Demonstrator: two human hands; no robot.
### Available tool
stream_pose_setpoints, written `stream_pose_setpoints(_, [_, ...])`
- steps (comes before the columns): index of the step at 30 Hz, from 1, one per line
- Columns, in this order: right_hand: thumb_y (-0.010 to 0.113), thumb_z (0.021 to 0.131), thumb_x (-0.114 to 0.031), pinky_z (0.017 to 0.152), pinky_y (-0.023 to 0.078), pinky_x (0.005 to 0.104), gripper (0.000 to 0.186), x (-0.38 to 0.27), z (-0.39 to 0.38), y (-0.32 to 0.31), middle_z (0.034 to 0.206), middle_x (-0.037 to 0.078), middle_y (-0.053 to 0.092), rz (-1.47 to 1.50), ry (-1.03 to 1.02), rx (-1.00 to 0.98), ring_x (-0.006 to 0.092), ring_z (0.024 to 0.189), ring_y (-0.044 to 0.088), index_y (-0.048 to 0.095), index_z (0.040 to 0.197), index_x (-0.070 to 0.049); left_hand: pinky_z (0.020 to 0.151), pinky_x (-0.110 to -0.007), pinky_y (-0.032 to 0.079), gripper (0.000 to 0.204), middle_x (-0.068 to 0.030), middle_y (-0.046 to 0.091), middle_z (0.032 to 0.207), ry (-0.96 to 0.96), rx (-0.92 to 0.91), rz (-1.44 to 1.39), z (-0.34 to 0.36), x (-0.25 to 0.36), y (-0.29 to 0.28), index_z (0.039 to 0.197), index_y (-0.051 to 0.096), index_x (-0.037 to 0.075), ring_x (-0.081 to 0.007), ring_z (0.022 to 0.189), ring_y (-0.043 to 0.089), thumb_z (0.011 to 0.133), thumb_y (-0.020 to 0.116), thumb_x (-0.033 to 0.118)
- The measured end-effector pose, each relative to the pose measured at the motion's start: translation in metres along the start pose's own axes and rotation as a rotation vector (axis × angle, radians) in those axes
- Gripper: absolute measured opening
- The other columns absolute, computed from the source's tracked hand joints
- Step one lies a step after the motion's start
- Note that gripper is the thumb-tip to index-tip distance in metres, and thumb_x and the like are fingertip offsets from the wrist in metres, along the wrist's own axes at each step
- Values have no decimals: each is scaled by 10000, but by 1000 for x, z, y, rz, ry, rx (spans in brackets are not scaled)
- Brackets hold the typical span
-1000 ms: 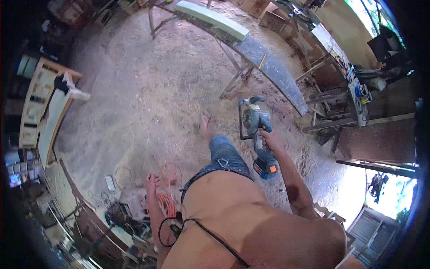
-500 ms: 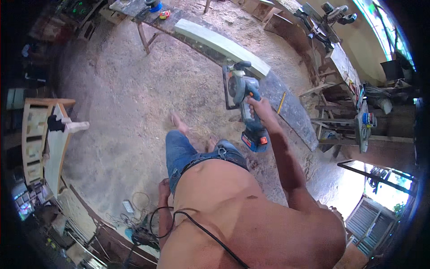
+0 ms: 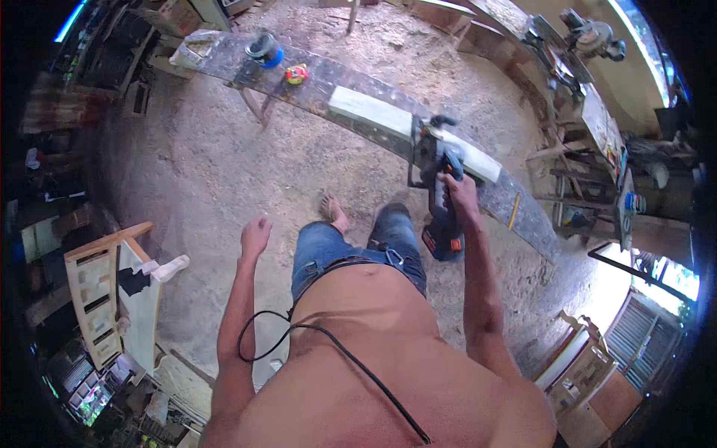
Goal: Using a circular saw to cut a series of notches into a wooden plank.
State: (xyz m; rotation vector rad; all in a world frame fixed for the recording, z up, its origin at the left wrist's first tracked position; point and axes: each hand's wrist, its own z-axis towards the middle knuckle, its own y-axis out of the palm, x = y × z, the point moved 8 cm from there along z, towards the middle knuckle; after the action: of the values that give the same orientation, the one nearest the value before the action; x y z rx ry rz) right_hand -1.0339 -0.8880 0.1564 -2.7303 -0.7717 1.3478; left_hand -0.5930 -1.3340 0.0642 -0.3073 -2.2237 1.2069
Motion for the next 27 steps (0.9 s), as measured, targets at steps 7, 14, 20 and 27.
stream_pose_setpoints(7, [819, 1008, -304, 539, 404, 272, 369, 4, -11, 14, 733, -60, 552, -102, 38, 73, 50, 595, 494, 699, 1248, -51, 968, -521, 587, 364, -236, 787, 1174, 160, -88, -62, 162, 183, -40, 1168, 795, 72, -437, 1110, 746, 1005, 721, 389])
stream_pose_setpoints(14, [822, 962, -277, 758, 542, 372, 382, 4, 9, 33, 885, 79, 725, -308, -77, 222, 189, 823, 677, 728, 1220, -11, 1136, -512, 526, 611, -198, 570, 1553, 787, -209, 181, 200, 336, 20, 1479, 617, 107, -405, 1450, 547, 946, 805, 338])
stream_pose_setpoints(20, [774, 951, -229, 827, 567, 395, 388, -12, 9, 65, 950, 97, 770, -312, 122, 191, 199, 860, 703, 745, 1265, -3, 1176, -554, 469, 708, -265, 529, 1562, 985, -117, 368, 270, 360, 25, 1468, 609, 55, -435, 1474, 489, 868, 848, 343])
stream_pose_setpoints(27, [755, 967, -222, 543, 474, 345, 215, 12, -20, 65, 689, 11, 617, -133, 175, 418, 125, 576, 621, 757, 1078, -38, 1203, -632, 399, 567, -274, 519, 1606, 1070, 71, 211, 306, 356, -54, 1343, 675, 64, -468, 1498, 475, 868, 830, 332])
